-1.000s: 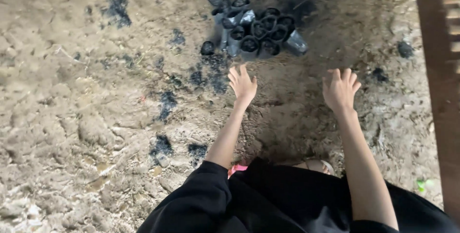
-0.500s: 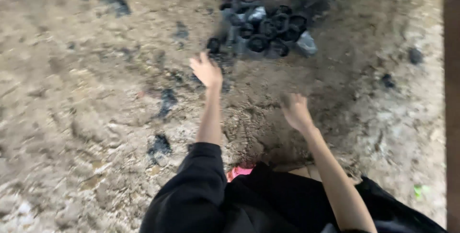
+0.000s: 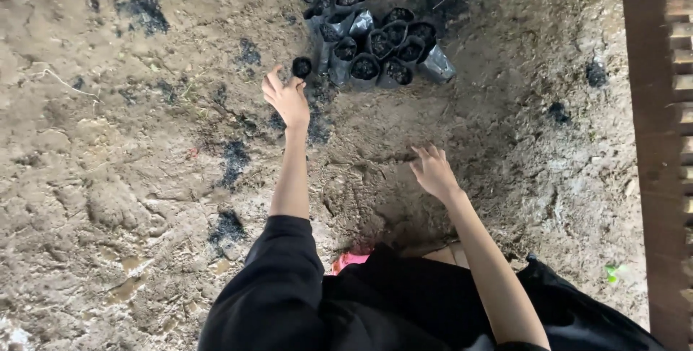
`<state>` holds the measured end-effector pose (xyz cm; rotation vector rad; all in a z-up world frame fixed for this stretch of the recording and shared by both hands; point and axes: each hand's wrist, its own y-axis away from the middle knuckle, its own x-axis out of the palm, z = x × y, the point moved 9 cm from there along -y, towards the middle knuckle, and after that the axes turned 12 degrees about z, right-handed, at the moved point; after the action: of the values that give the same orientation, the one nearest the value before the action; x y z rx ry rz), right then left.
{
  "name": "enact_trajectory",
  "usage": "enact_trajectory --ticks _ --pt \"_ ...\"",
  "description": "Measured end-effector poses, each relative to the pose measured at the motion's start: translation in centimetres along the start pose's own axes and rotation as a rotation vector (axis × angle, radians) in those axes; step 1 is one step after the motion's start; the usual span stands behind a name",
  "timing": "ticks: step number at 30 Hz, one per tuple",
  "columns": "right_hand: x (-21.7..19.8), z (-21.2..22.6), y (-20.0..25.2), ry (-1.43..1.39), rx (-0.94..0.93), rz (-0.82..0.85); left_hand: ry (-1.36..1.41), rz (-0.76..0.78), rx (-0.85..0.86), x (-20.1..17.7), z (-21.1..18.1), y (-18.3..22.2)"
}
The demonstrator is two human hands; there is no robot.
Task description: Arranging soil-filled polybags onto a wooden slatted rack in an organized manner.
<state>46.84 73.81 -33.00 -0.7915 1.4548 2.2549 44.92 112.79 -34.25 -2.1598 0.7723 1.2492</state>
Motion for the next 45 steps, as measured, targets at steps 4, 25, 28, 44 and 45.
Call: enact_trajectory --ticks 4,25,28,44,45 --pt "-0.9 -1.3 -0.6 -0.06 0.027 -0.004 0.012 0.106 0.018 -0.3 -1.5 0.5" --pt "-16.9 -12.9 32.0 -0.614 0.097 -0.358 0.615 0.356 1.164 -19.6 -49.3 24.4" --pt "-17.3 -16.9 36.7 -0.813 -0.209 -0.575 0.685 0.4 1.33 -23.3 -55.5 28.3" --pt "-9.9 -23.9 59.6 -0.816 -0.075 -1.18 1.076 0.611 1.785 -32.4 -66.9 50.1" --pt "-8.9 -24.6 60.8 -0.809 -0.077 -1.262 1.085 0.64 1.812 -33.1 -67.1 51.2"
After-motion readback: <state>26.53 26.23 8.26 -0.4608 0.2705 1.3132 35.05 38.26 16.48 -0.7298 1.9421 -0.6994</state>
